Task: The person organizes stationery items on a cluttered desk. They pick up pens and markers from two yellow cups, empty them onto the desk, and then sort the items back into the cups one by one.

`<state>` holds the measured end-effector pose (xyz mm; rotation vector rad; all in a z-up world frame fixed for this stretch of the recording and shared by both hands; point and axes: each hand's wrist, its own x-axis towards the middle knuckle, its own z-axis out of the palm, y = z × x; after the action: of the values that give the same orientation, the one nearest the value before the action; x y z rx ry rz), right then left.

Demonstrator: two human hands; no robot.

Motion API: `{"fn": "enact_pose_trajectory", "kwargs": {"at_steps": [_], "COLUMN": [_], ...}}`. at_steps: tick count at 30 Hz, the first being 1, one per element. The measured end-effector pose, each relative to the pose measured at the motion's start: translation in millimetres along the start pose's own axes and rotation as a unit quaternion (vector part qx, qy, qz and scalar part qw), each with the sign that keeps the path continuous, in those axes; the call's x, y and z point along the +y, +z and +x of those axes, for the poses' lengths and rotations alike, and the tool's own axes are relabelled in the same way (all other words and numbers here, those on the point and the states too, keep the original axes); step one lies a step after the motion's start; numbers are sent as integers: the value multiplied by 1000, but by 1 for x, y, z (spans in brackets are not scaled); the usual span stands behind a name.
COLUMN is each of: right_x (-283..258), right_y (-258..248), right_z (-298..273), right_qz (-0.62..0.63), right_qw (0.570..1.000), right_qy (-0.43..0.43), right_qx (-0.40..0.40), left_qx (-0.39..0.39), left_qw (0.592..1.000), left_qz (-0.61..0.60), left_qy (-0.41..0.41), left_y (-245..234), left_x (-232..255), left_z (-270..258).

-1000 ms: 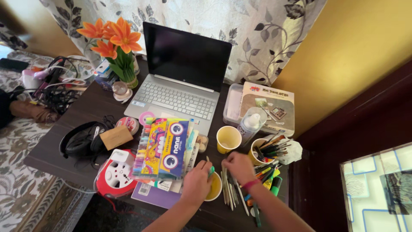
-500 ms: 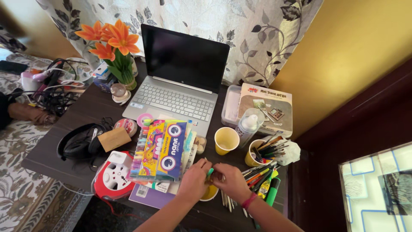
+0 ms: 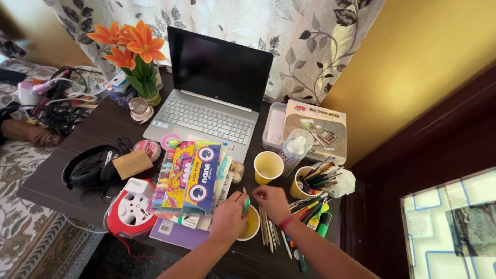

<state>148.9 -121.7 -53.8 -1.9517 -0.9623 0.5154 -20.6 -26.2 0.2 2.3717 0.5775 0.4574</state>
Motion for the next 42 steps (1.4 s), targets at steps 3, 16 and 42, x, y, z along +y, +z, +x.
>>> {"fn": "enact_pose_trajectory", "kwargs": {"at_steps": [3,16,42], "right_x": [24,39,-47], "right_y": [22,20,-30], "right_z": [23,28,-17], "right_qz": [-172,-114,-18], "right_qw": [983,992,987], "right_qy": [-49,41,-46], "right_qx": [-37,-28,-151], "left_qx": [-14,-13,15], "left_qw": [1000,1000,1000], "left_qz": [-3,-2,-11], "left_qy": [-8,-10,11], "left_y": [0,0,-7], "left_x": [-3,-5,8], "left_z": [-2,-5,-3]}}
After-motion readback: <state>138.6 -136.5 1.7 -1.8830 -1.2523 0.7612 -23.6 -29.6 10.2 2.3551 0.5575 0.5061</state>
